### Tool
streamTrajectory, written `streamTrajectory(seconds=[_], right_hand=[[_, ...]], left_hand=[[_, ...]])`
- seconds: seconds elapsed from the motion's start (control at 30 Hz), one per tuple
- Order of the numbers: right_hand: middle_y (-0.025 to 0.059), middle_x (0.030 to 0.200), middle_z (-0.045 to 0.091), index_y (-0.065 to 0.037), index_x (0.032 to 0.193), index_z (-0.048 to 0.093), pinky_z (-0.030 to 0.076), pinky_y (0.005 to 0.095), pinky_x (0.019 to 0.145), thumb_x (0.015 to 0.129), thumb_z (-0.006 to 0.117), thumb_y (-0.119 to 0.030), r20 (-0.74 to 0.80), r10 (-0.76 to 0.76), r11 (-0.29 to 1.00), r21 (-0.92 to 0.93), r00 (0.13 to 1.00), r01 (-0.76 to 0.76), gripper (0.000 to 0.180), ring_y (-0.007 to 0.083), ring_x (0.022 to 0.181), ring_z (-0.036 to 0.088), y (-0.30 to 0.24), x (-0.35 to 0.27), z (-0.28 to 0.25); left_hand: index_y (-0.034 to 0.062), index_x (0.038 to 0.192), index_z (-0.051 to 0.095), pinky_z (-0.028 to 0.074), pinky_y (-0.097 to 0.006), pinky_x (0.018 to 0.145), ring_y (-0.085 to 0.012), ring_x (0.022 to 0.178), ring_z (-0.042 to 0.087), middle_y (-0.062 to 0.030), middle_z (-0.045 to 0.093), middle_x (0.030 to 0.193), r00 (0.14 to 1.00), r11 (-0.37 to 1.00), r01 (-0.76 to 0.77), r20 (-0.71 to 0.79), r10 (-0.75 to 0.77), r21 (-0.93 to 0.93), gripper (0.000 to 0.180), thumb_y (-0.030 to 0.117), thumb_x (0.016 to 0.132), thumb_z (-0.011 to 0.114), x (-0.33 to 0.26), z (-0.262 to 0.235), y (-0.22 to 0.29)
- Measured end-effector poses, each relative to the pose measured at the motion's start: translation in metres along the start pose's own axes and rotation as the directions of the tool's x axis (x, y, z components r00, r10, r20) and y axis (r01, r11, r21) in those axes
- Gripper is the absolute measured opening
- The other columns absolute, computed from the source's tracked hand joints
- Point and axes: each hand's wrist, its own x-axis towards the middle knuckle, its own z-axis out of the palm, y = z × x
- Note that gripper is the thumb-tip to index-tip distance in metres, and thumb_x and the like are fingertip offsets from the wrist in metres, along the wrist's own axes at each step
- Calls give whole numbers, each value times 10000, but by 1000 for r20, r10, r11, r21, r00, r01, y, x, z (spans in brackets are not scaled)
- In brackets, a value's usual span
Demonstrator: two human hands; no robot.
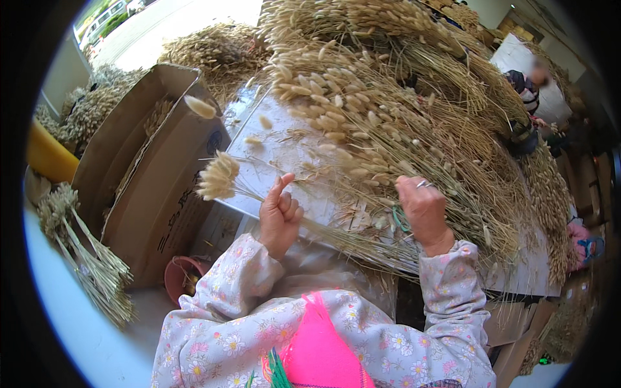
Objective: The person gathers dried wheat stalks, aligns them into small bundles, and secures each bundle with a rubber band. The person places the finished bundles into a cardboard box on the left side of the table.
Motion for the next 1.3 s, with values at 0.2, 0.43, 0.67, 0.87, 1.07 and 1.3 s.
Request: streamTrajectory(seconds=[0.2, 0.43, 0.67, 0.87, 1.07, 1.3], right_hand=[[79, 731, 590, -70, 893, 569, 513, 354, 565, 824, 582, -62, 94, -23, 993, 114, 995, 12, 71, 244, 676, 630, -34, -21, -9], [111, 811, 643, -84, 1037, 594, 521, 391, 606, 856, 642, -147, 34, 111, 975, 191, 993, -116, 198, 301, 710, 646, -43, -11, 9], [102, 799, 638, -84, 947, 587, 526, 379, 594, 852, 630, -165, 40, 4, 916, 400, 999, -20, 131, 265, 660, 657, -84, 8, 40], [88, 818, 642, -88, 842, 578, 521, 371, 659, 795, 562, -92, 26, -69, 989, 130, 997, 65, 50, 245, 786, 657, -44, -6, 25], [78, 897, 653, -88, 856, 639, 480, 399, 827, 796, 615, -129, 105, -84, 996, 12, 991, 83, 77, 269, 886, 623, 19, -57, -9], [102, 910, 639, -69, 880, 622, 469, 407, 847, 826, 628, -125, 240, 246, 931, -328, 939, -160, 78, 292, 910, 592, 129, -140, -27]], left_hand=[[69, 1193, 557, 189, -235, 424, -46, 432, 195, 77, 239, 521, 999, 993, -39, 39, 35, 109, 273, 231, 973, 561, 0, 12, 3], [82, 1145, 564, 188, -234, 418, -40, 421, 189, 81, 232, 511, 995, 986, -57, 89, 44, 156, 218, 234, 991, 537, -4, 15, 2], [81, 1115, 568, 176, -232, 415, -35, 423, 189, 88, 225, 514, 992, 982, -29, 123, 6, 188, 199, 235, 996, 529, -7, 16, -2], [82, 1105, 569, 179, -236, 424, -37, 426, 186, 87, 226, 517, 990, 983, -47, 136, 23, 177, 187, 228, 992, 538, -6, 15, 3], [90, 1095, 580, 195, -236, 430, -45, 419, 200, 85, 245, 507, 992, 984, -18, 127, -5, 176, 168, 207, 977, 558, -3, 11, 0], [100, 1071, 581, 212, -239, 441, -54, 433, 232, 81, 251, 518, 991, 987, -27, 136, 4, 161, 169, 238, 975, 566, -5, 15, 9]])
